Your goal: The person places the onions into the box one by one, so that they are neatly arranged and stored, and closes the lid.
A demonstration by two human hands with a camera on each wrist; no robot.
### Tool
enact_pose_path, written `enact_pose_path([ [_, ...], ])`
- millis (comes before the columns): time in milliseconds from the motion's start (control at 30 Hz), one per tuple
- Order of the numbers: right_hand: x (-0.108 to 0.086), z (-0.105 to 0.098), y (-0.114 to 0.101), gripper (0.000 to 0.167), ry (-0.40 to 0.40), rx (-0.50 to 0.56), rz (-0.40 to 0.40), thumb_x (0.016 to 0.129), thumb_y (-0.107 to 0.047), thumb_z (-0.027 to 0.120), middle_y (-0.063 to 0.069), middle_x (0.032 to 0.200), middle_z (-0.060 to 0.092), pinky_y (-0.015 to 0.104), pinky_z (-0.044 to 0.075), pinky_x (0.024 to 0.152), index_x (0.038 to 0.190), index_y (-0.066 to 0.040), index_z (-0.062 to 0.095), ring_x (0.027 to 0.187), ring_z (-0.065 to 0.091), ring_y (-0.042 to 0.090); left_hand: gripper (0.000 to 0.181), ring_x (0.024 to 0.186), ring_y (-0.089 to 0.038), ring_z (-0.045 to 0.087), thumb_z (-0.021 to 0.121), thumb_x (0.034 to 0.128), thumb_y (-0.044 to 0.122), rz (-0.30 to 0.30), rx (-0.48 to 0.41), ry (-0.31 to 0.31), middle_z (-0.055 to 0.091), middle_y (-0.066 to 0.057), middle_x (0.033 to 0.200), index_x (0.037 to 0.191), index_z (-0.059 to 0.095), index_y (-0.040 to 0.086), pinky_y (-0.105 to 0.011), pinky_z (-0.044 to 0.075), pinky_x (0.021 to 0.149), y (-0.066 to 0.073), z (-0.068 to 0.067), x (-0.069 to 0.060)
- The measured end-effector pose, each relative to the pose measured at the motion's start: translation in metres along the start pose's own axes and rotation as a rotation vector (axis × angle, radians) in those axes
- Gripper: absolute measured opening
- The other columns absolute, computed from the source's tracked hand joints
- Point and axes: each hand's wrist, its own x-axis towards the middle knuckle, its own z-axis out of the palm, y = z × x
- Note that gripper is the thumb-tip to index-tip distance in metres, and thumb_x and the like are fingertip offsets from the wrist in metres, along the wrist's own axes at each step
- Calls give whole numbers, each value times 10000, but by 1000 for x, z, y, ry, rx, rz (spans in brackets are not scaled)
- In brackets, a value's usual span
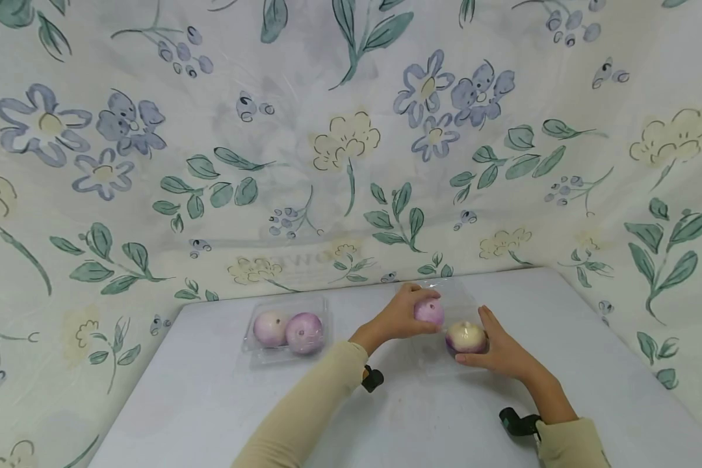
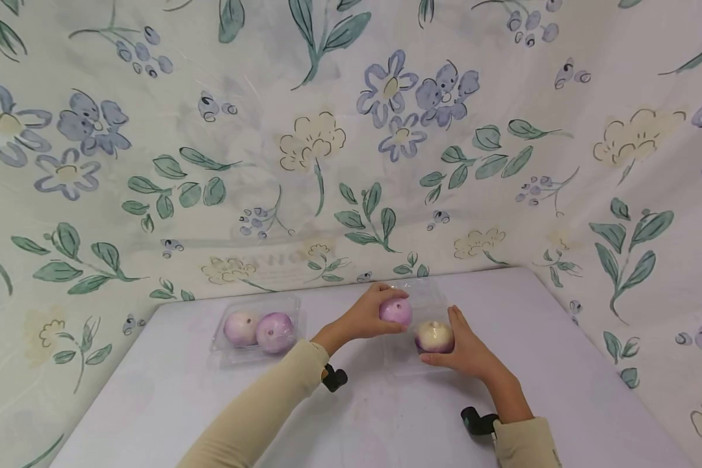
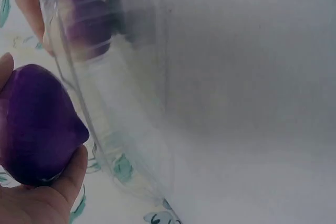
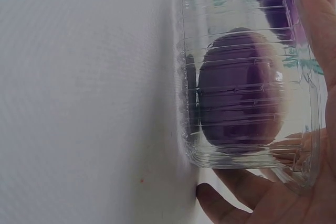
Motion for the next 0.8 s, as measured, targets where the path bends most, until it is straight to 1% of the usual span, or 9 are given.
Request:
enact_pose_path([
  [100, 1, 0, 0, 1253, 2, 0, -6, 784, -454, 804, 351, 1601, -53, 686, 88, 1154, 1529, 115, -27, 1475, 5, 537, 646, 1139, -217, 542, 850, 770, 333, -2, 10, -39, 495, -137, 1324, 1344, 607, 164, -297, 517, 912, 3, 5, -1],
  [167, 1, 0, 1, 1252, 2, 0, -9, 785, -457, 803, 349, 1602, -50, 685, 91, 1156, 1530, 113, -27, 1478, 6, 532, 650, 1148, -214, 544, 853, 769, 327, 7, 16, -49, 508, -131, 1323, 1343, 609, 143, -299, 513, 925, 4, 8, -2],
  [333, 0, 0, 2, 1257, 2, 13, -7, 780, -447, 811, 343, 1605, -54, 688, 92, 1155, 1532, 110, -28, 1481, 4, 528, 639, 1144, -191, 541, 847, 779, 329, 19, 53, -73, 525, -110, 1314, 1342, 610, 140, -282, 505, 940, 3, 15, -4],
  [400, 0, 0, 1, 1256, 0, 15, -8, 780, -444, 812, 342, 1605, -56, 690, 91, 1154, 1531, 110, -28, 1481, 4, 528, 634, 1143, -186, 536, 839, 789, 336, 23, 85, -87, 525, -105, 1314, 1347, 607, 145, -274, 501, 943, 2, 17, -4],
  [600, 0, -1, 1, 1247, -1, 8, -11, 788, -448, 803, 344, 1605, -54, 689, 94, 1154, 1532, 109, -30, 1478, 11, 533, 628, 1154, -191, 538, 817, 808, 372, 38, 204, -127, 528, -97, 1328, 1358, 594, 167, -301, 504, 972, 2, 20, -6],
  [667, 0, -1, 1, 1246, 1, 6, -10, 789, -447, 803, 347, 1603, -53, 691, 97, 1152, 1531, 110, -29, 1475, 17, 538, 626, 1161, -192, 540, 812, 811, 380, 44, 229, -133, 534, -92, 1331, 1360, 592, 173, -305, 504, 980, 2, 21, -7],
  [800, 0, 0, 2, 1246, -1, 9, -9, 788, -442, 805, 350, 1602, -55, 695, 92, 1150, 1530, 112, -29, 1474, 11, 541, 631, 1183, -191, 523, 808, 811, 397, 60, 255, -123, 551, -80, 1328, 1362, 593, 176, -296, 494, 978, 0, 24, -9],
])
